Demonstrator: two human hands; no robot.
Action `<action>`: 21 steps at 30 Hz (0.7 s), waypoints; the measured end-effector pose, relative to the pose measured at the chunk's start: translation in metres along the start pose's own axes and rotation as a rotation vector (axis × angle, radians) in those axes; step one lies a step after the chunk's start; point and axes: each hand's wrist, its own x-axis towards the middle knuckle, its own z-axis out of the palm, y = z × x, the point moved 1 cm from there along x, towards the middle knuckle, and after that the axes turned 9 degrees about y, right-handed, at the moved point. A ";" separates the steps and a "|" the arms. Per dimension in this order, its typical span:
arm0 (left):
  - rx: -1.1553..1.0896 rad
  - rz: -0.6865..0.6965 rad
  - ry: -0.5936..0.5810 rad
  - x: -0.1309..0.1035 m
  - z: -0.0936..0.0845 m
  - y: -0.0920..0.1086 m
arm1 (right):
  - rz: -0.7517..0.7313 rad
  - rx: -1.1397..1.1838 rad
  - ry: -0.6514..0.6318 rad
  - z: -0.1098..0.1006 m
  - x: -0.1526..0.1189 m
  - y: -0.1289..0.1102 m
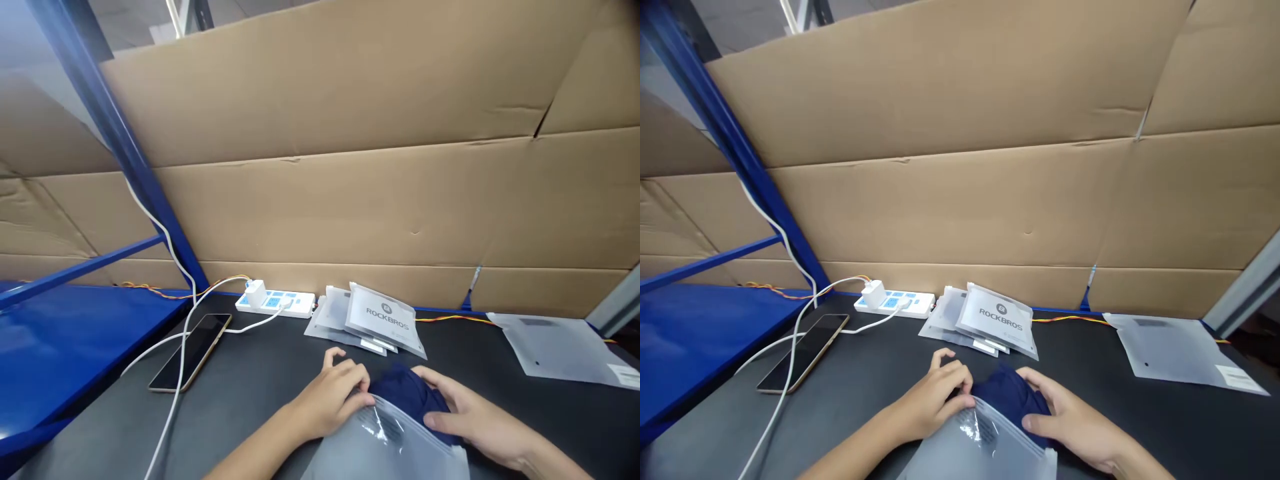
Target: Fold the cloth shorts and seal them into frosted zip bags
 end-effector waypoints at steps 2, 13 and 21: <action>0.017 0.038 0.008 0.000 0.000 0.002 | 0.029 -0.038 -0.068 0.000 -0.003 0.000; 0.052 0.216 -0.038 -0.004 0.010 0.009 | 0.084 -0.058 -0.256 0.024 -0.007 -0.015; -0.077 0.013 -0.100 -0.001 -0.004 0.010 | 0.078 -0.056 -0.089 0.015 -0.005 -0.008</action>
